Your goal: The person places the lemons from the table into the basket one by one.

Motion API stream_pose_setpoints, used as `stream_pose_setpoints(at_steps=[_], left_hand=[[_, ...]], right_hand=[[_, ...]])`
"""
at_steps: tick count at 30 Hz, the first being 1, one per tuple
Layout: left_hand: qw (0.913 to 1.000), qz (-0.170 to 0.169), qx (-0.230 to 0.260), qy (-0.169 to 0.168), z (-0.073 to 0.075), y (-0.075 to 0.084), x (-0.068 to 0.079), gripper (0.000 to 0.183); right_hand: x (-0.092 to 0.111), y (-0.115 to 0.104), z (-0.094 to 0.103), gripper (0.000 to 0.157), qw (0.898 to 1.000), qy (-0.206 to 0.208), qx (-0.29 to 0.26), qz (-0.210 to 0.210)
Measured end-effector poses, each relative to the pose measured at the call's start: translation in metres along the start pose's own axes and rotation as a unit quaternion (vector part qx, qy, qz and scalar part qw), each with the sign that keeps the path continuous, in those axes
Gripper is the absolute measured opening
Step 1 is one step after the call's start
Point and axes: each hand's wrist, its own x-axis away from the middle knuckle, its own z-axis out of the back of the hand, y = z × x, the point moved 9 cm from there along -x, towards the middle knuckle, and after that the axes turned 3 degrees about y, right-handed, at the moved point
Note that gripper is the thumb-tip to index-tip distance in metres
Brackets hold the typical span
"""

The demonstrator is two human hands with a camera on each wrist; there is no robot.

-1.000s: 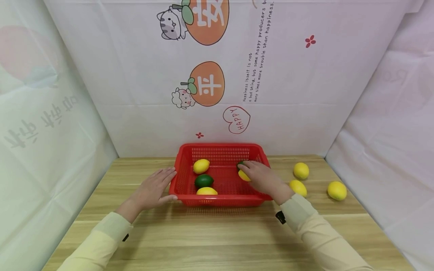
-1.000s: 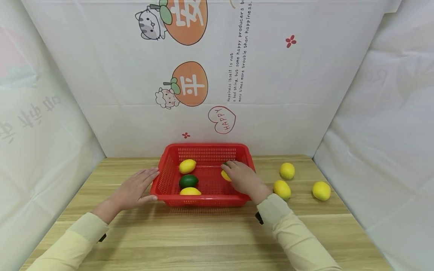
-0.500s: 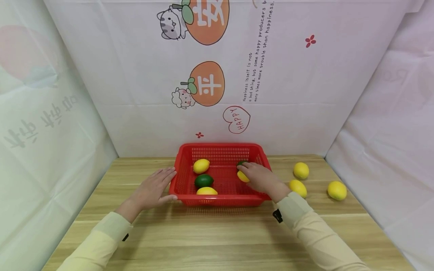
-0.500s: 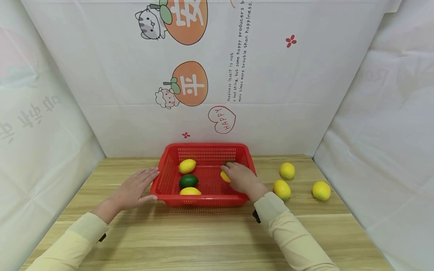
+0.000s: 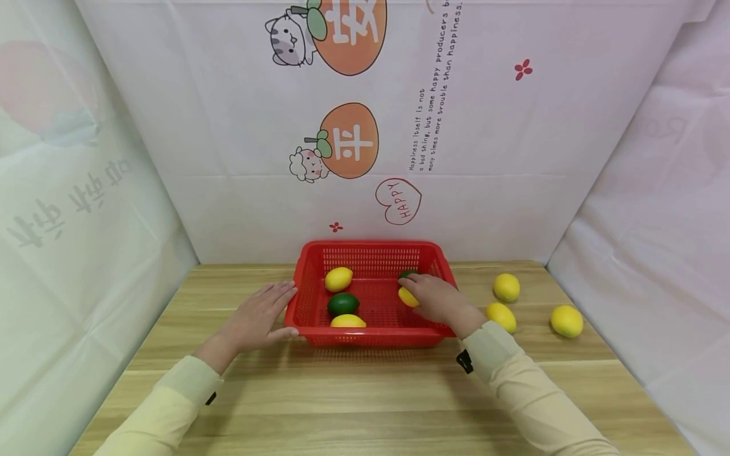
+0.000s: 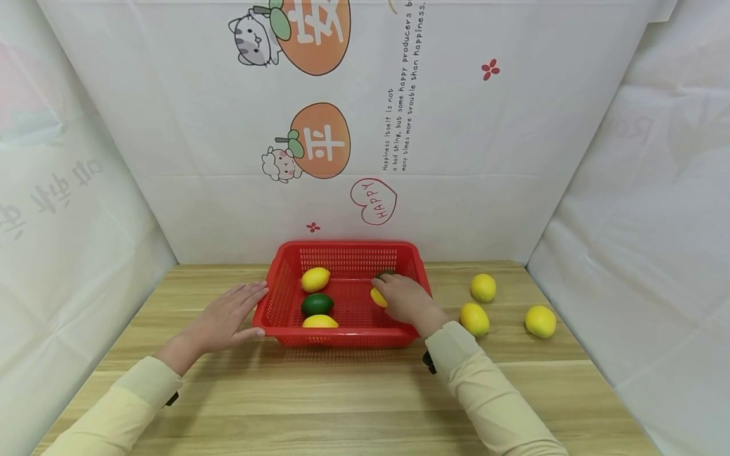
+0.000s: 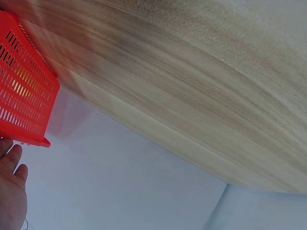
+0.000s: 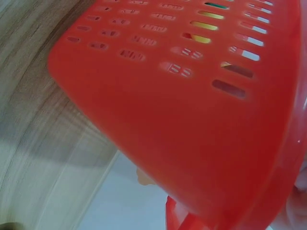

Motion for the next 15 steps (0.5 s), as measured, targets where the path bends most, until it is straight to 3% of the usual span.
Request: stream_pose_setpoints(at_steps=[9, 15], left_hand=[[0.9999, 0.007, 0.0, -0.008, -0.0014, -0.001, -0.0002, 0.088], [1.0, 0.006, 0.001, -0.006, -0.0011, -0.0004, -0.0006, 0.088]], right_hand=[[0.0007, 0.0035, 0.0025, 0.058, 0.999, 0.029, -0.01, 0.011], [0.0017, 0.0058, 0.0019, 0.063, 1.0, 0.027, -0.009, 0.011]])
